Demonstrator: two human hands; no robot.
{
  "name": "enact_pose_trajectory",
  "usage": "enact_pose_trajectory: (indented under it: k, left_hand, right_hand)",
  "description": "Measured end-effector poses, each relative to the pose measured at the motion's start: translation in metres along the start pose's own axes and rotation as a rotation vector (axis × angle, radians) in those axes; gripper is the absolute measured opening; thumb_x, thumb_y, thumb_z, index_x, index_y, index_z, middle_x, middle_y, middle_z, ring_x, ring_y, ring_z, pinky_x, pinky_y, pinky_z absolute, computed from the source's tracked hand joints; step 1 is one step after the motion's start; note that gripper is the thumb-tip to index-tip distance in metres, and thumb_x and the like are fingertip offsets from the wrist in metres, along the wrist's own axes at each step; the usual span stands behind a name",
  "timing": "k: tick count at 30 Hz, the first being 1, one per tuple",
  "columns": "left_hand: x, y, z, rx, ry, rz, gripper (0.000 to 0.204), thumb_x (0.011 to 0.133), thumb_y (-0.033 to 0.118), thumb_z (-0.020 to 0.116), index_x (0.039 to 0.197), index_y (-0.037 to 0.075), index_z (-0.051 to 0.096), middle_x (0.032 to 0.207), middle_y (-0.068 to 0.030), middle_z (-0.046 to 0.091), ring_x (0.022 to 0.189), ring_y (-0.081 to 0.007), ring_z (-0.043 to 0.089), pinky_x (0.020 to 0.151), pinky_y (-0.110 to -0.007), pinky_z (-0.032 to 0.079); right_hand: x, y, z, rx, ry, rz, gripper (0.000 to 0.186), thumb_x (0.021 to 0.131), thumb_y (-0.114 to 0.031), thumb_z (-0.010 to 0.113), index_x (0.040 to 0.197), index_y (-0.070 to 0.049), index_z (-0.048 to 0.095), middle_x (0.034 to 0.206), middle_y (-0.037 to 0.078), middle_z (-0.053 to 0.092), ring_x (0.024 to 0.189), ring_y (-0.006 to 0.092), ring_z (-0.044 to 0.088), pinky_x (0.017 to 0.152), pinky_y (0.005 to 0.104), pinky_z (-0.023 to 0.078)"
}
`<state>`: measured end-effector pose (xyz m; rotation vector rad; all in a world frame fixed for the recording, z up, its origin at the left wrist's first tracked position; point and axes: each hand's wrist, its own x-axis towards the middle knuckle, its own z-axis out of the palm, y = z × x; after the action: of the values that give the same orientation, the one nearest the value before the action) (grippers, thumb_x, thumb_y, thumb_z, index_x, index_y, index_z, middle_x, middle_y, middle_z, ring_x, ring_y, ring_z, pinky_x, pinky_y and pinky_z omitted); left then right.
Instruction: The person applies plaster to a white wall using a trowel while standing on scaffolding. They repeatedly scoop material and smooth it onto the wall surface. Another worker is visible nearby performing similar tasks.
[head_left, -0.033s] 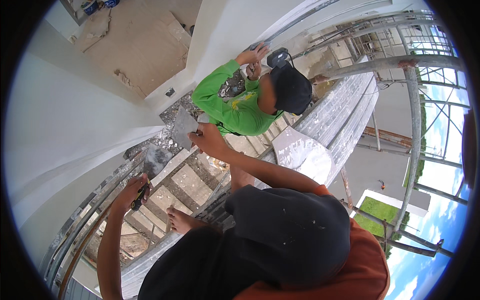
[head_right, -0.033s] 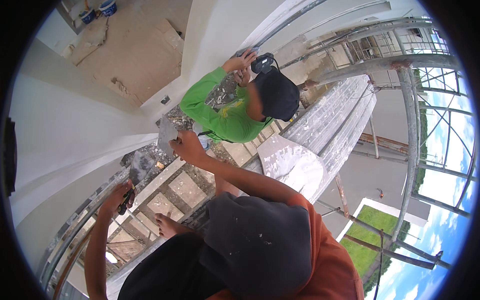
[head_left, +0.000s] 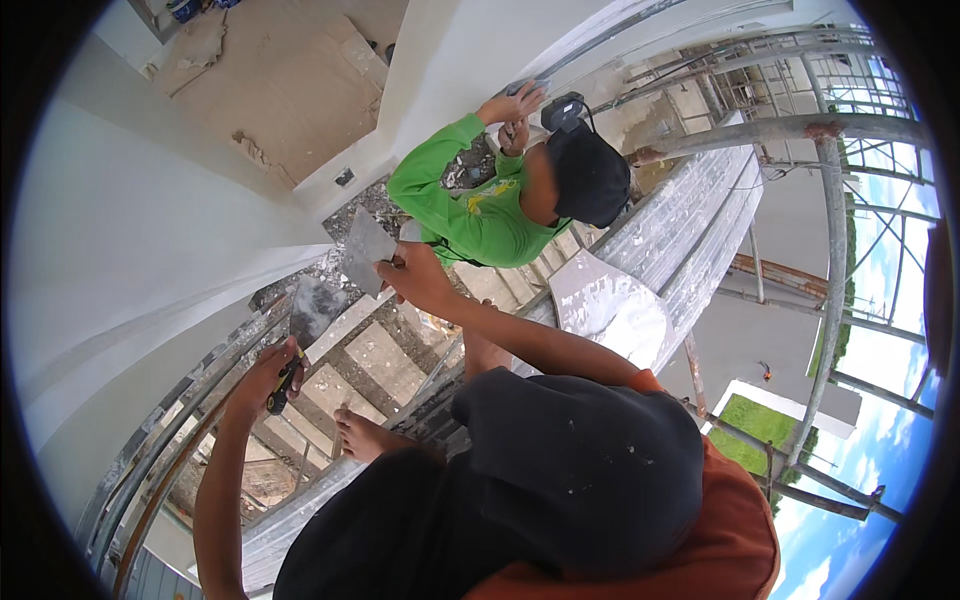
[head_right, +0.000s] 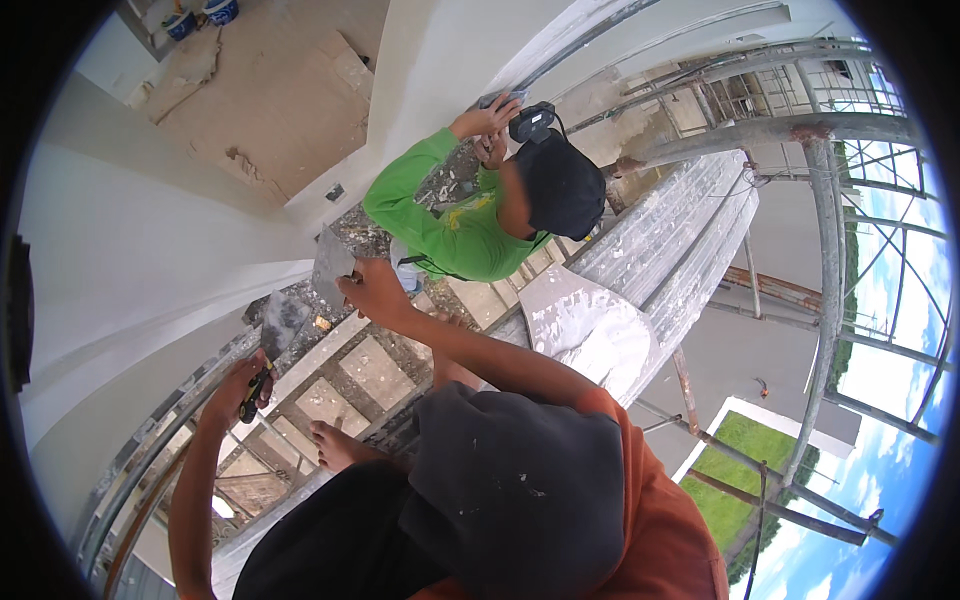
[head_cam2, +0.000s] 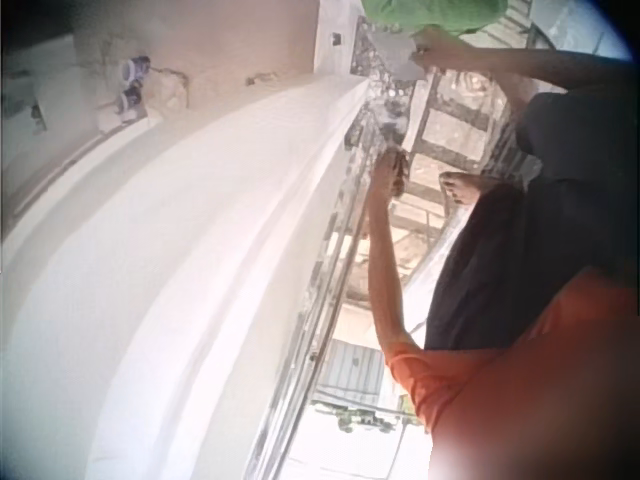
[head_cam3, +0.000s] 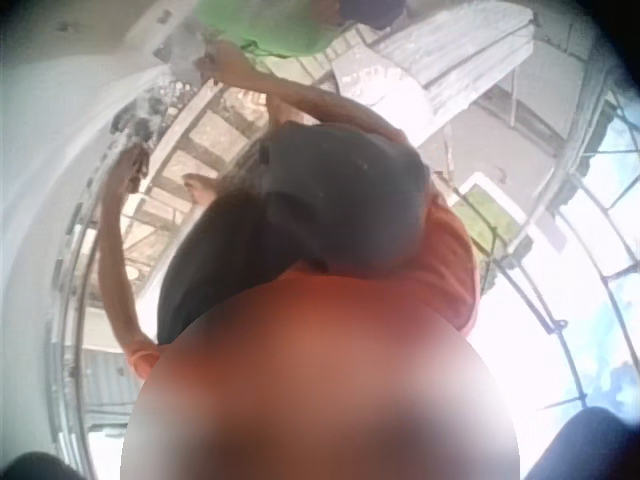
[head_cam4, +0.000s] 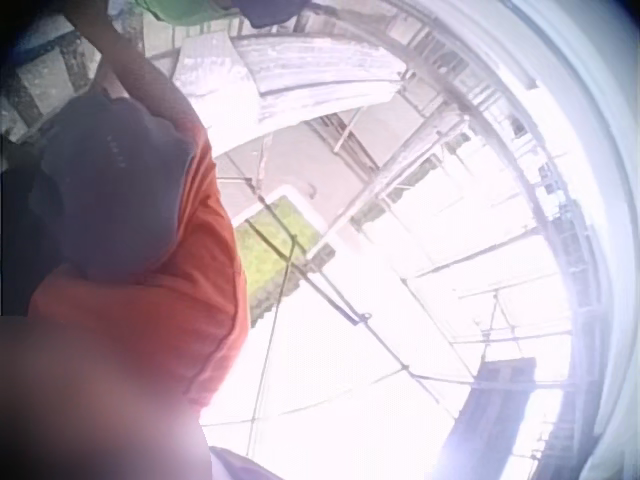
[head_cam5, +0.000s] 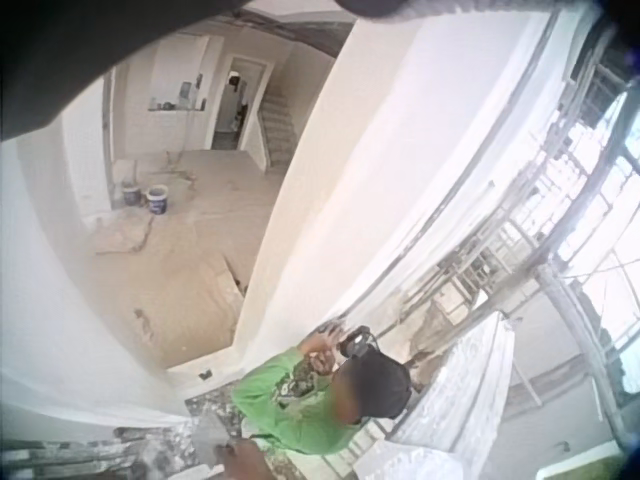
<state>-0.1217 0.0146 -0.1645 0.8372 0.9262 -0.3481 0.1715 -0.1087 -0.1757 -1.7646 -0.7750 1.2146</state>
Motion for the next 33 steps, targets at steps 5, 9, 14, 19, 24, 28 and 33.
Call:
enact_pose_trajectory:
  k: [5, 9, 14, 19, 24, 28, 33]
  left_hand:
    - [0.008, 0.006, 0.007, -0.223, 0.009, 0.035, 0.056, 0.093, 0.057, 0.041, 0.085, 0.004, 0.054, 0.053, -0.0008, 0.046, 0.043, -0.0097, 0.043, 0.041, -0.022, 0.036]
    - [0.012, 0.021, 0.011, -0.261, 0.024, 0.037, 0.058, 0.094, 0.059, 0.037, 0.085, 0.004, 0.053, 0.052, -0.0004, 0.045, 0.04, -0.0087, 0.041, 0.04, -0.023, 0.037]
    - [0.004, 0.034, 0.016, -0.303, 0.004, 0.03, 0.061, 0.092, 0.061, 0.038, 0.083, 0.003, 0.053, 0.051, -0.0002, 0.045, 0.04, -0.0087, 0.042, 0.04, -0.023, 0.038]
    - [-0.01, 0.056, 0.03, 0.046, 0.077, 0.155, 0.061, 0.092, 0.061, 0.039, 0.081, 0.003, 0.054, 0.055, -0.002, 0.051, 0.045, -0.0095, 0.049, 0.043, -0.023, 0.039]
    - [0.036, 0.012, 0.007, 0.48, 0.405, 0.223, 0.046, 0.094, 0.045, 0.048, 0.083, 0.0, 0.051, 0.063, -0.0068, 0.057, 0.054, -0.0144, 0.056, 0.054, -0.029, 0.045]
    - [0.048, -0.018, 0.016, 0.686, 0.555, 0.177, 0.033, 0.089, 0.027, 0.051, 0.092, -0.006, 0.051, 0.081, -0.0288, 0.061, 0.08, -0.0442, 0.061, 0.07, -0.049, 0.045]
    - [0.047, -0.006, 0.06, 0.603, 0.299, 0.022, 0.033, 0.09, 0.026, 0.049, 0.097, -0.006, 0.05, 0.078, -0.0242, 0.061, 0.078, -0.0356, 0.063, 0.073, -0.047, 0.046]
  right_hand:
    - [0.004, -0.009, 0.026, -0.028, -0.008, -0.188, 0.019, 0.087, -0.009, 0.06, 0.096, 0.007, 0.057, 0.064, 0.006, 0.06, 0.046, 0.0075, 0.052, 0.04, 0.024, 0.042]
    - [-0.003, -0.039, 0.024, 0.083, 0.055, -0.206, 0.028, 0.088, -0.009, 0.059, 0.112, 0.004, 0.054, 0.064, 0.005, 0.06, 0.046, 0.0054, 0.05, 0.039, 0.0234, 0.039]
    - [-0.001, 0.007, 0.039, -0.625, -0.322, -0.55, 0.035, 0.084, -0.01, 0.06, 0.116, 0.0, 0.055, 0.061, 0.011, 0.058, 0.057, 0.017, 0.062, 0.05, 0.0296, 0.046]
    - [0.002, 0.048, 0.027, -0.536, -0.272, -0.391, 0.038, 0.084, -0.009, 0.06, 0.118, 0.006, 0.053, 0.057, 0.013, 0.059, 0.048, 0.0207, 0.058, 0.047, 0.0329, 0.045]
    - [0.012, 0.007, 0.015, -0.618, -0.011, -0.331, 0.032, 0.081, -0.009, 0.055, 0.111, 0.002, 0.057, 0.067, 0.019, 0.062, 0.057, 0.0298, 0.063, 0.052, 0.0388, 0.05]
    - [-0.023, -0.006, 0.064, -0.941, -0.228, -0.606, 0.031, 0.078, -0.007, 0.055, 0.107, 0.002, 0.057, 0.073, 0.02, 0.064, 0.057, 0.0323, 0.063, 0.053, 0.0391, 0.051]
    - [0.049, 0.083, 0.046, -0.982, -0.059, -0.468, 0.013, 0.076, -0.011, 0.057, 0.079, 0.001, 0.054, 0.071, 0.024, 0.063, 0.051, 0.0342, 0.062, 0.048, 0.0402, 0.05]
